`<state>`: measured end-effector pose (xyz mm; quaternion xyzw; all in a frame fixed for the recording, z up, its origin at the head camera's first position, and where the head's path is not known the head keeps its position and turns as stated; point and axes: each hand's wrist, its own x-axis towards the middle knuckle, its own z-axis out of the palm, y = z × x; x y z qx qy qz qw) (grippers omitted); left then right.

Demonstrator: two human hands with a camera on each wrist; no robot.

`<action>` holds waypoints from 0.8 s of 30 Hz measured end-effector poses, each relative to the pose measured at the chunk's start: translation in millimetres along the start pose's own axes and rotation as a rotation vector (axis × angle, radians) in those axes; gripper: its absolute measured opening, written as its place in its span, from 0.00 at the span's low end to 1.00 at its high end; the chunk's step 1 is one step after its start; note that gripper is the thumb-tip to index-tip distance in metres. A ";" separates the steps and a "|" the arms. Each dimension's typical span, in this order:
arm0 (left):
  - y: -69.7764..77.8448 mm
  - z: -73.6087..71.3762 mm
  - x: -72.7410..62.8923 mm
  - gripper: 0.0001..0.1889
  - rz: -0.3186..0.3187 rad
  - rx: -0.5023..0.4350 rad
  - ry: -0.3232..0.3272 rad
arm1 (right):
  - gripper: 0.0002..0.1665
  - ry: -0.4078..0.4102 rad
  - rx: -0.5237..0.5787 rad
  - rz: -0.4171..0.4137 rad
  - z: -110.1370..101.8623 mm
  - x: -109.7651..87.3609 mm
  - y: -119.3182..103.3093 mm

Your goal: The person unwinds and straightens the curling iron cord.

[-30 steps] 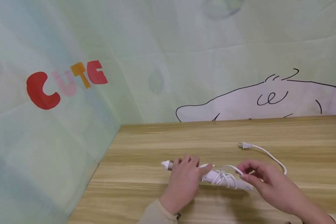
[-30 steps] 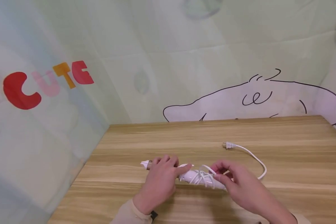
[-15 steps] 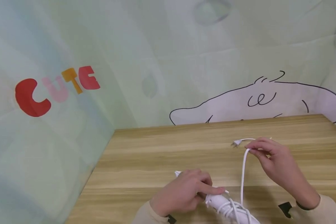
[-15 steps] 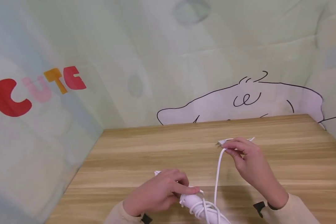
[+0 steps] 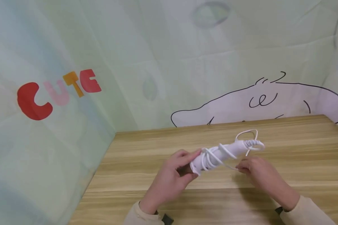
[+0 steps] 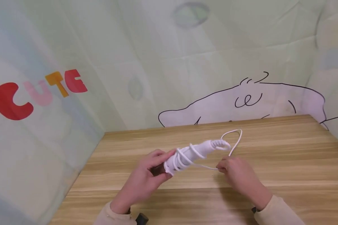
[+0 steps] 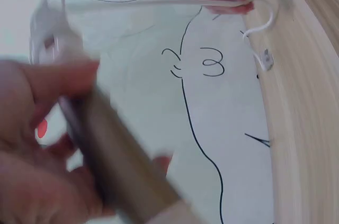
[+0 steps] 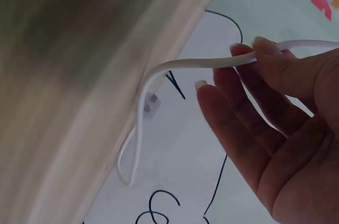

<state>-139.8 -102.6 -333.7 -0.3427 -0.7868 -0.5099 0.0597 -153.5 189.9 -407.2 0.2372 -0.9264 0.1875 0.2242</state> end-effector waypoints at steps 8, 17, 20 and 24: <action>-3.7 2.7 4.1 0.33 -0.146 0.328 0.223 | 0.16 -0.163 -0.036 -0.028 9.9 -3.5 -5.7; -10.8 18.4 1.6 0.32 -0.037 0.662 0.195 | 0.27 -0.185 0.276 0.058 -6.6 -1.2 -34.8; -12.1 20.9 0.9 0.33 -0.012 0.709 0.189 | 0.16 -0.061 0.553 0.151 -15.4 3.3 -53.3; -13.3 23.9 -0.4 0.34 -0.011 0.746 0.178 | 0.08 0.111 0.728 0.224 -19.9 4.9 -66.4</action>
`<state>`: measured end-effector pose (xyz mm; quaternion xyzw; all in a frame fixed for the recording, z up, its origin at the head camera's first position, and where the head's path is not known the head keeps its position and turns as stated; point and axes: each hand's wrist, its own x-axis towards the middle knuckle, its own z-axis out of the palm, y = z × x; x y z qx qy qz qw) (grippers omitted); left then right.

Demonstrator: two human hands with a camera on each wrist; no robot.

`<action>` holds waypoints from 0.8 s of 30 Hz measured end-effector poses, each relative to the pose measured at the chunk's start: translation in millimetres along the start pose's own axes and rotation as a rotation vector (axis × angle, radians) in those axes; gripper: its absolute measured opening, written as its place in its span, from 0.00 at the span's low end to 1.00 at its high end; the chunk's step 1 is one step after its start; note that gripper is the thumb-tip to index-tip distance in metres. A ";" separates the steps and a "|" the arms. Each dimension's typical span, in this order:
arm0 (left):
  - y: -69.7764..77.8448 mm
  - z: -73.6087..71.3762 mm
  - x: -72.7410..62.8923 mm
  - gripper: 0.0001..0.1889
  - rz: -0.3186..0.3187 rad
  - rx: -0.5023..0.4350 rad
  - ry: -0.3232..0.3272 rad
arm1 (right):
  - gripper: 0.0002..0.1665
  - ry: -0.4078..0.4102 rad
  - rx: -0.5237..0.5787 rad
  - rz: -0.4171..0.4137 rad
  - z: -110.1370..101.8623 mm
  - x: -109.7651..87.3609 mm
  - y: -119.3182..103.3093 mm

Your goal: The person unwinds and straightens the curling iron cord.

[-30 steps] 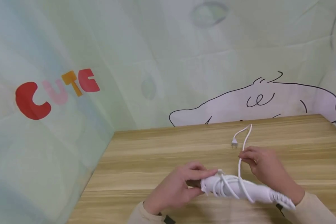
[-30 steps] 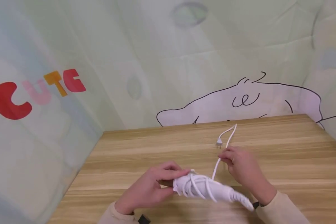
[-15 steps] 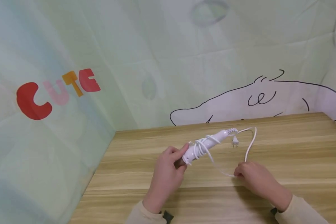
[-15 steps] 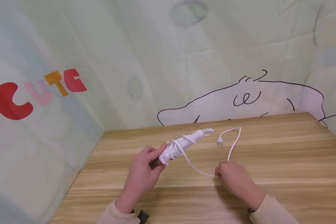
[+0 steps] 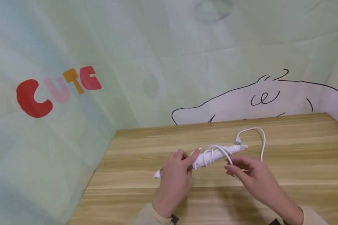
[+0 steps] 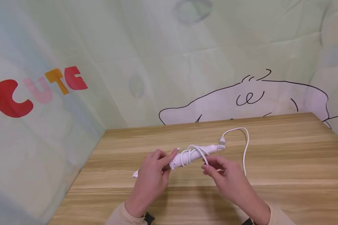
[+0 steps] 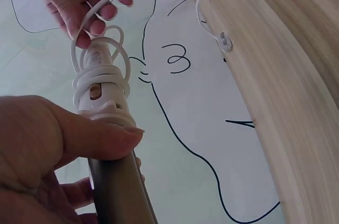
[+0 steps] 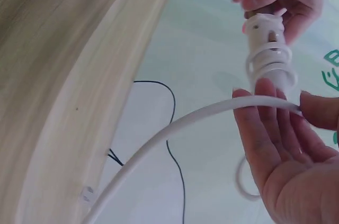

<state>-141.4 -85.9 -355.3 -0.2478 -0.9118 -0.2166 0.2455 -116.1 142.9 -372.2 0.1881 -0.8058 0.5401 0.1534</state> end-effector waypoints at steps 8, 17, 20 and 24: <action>4.1 3.9 -4.3 0.35 0.011 0.186 -0.123 | 0.18 -0.102 -0.153 -0.359 -3.6 -4.5 -3.3; 10.5 2.2 -8.0 0.34 0.169 0.340 -0.374 | 0.19 -0.036 -0.349 -0.521 -26.5 1.8 -11.2; 12.1 0.1 -8.5 0.29 0.252 0.361 -0.392 | 0.24 0.002 -0.428 -0.536 -32.3 4.4 -12.5; 14.1 -5.6 -9.9 0.27 0.344 0.354 -0.412 | 0.25 0.029 -0.427 -0.541 -36.5 7.0 -10.5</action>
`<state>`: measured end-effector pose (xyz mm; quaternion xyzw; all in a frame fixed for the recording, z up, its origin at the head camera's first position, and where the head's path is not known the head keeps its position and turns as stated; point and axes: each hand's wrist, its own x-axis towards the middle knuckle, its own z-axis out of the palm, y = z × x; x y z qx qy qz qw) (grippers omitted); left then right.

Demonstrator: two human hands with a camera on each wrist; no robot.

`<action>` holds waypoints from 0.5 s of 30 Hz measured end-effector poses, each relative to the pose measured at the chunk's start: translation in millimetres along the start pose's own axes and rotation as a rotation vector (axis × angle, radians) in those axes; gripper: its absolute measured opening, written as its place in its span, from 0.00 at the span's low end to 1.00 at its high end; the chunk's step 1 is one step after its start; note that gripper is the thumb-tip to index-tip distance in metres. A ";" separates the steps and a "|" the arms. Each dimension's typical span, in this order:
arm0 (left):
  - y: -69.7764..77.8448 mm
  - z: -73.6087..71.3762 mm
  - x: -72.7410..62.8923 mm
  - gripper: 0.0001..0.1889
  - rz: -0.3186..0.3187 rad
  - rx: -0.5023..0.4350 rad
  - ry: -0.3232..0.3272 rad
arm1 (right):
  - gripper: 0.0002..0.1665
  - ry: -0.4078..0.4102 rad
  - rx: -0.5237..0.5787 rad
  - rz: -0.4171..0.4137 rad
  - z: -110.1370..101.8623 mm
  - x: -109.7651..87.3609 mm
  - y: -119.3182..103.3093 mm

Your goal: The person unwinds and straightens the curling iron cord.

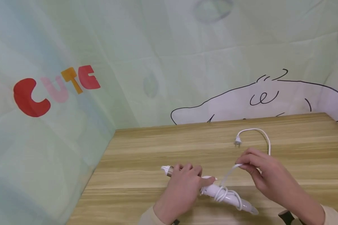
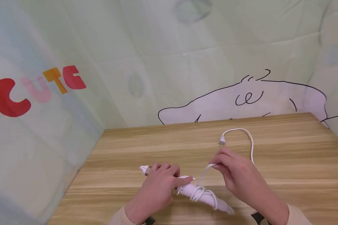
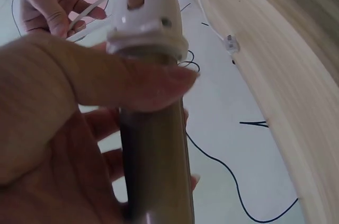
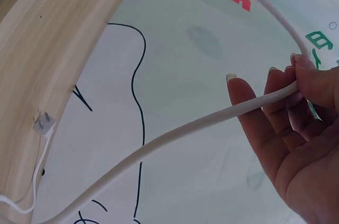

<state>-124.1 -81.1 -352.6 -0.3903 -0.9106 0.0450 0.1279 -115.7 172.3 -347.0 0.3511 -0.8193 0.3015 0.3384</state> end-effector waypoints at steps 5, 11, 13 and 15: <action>-1.8 -8.9 -5.5 0.37 0.151 -0.075 -0.022 | 0.23 0.080 0.018 -0.043 3.5 0.5 11.1; -4.4 -16.8 -7.1 0.40 0.262 -0.234 -0.040 | 0.24 0.120 0.040 -0.046 9.0 -1.6 26.9; -6.1 -18.5 -8.0 0.39 0.286 -0.282 -0.028 | 0.25 0.103 0.036 -0.026 10.3 -3.6 30.9; -8.2 -20.2 -9.1 0.37 0.314 -0.338 0.000 | 0.25 0.082 0.022 -0.001 11.7 -5.5 34.9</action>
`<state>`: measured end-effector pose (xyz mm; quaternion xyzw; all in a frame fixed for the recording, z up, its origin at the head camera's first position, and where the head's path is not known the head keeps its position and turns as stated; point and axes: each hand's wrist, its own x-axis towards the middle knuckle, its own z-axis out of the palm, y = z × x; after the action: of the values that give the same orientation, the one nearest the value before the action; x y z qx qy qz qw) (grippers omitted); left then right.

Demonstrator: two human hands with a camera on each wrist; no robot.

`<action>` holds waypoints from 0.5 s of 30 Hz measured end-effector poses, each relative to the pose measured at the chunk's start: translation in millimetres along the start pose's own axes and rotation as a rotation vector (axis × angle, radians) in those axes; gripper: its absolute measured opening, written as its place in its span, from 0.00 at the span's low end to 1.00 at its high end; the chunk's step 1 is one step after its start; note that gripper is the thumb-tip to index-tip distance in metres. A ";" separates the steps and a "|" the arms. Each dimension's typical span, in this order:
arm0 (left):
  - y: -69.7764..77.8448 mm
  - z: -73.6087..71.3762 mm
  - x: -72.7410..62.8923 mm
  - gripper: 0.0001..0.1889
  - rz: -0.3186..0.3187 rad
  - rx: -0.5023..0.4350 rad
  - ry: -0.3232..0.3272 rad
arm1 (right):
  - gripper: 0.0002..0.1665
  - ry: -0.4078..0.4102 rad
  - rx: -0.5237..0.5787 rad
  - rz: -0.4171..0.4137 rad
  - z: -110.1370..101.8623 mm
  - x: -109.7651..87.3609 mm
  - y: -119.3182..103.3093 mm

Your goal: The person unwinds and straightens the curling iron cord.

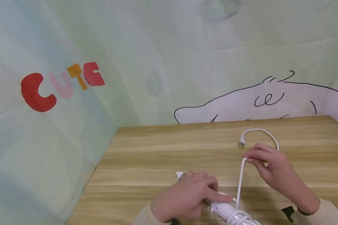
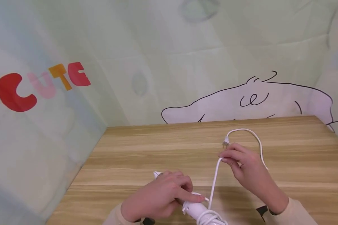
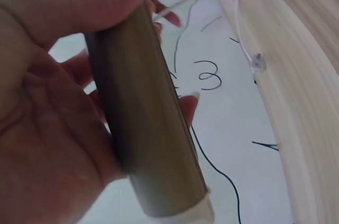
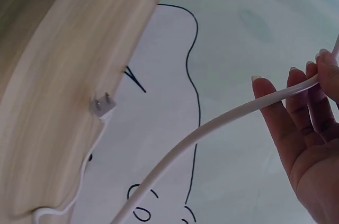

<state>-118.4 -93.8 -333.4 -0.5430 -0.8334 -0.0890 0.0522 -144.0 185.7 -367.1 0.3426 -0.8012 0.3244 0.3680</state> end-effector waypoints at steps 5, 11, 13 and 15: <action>-5.6 -8.2 -2.3 0.32 0.147 -0.132 0.152 | 0.26 -0.002 0.016 0.019 9.8 -9.2 12.6; -11.2 -18.0 -6.6 0.30 0.132 -0.401 0.267 | 0.21 -0.062 0.018 0.013 25.5 -20.3 17.5; -11.2 -18.7 -8.1 0.30 0.075 -0.500 0.310 | 0.09 -0.114 0.019 0.028 30.3 -24.0 16.9; -10.8 -17.9 -8.5 0.29 0.014 -0.600 0.366 | 0.03 -0.155 0.010 0.032 35.1 -27.8 15.9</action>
<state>-125.0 -109.3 -318.4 -0.5151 -0.7431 -0.4254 0.0395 -155.7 176.0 -412.1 0.3555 -0.8312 0.3066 0.2979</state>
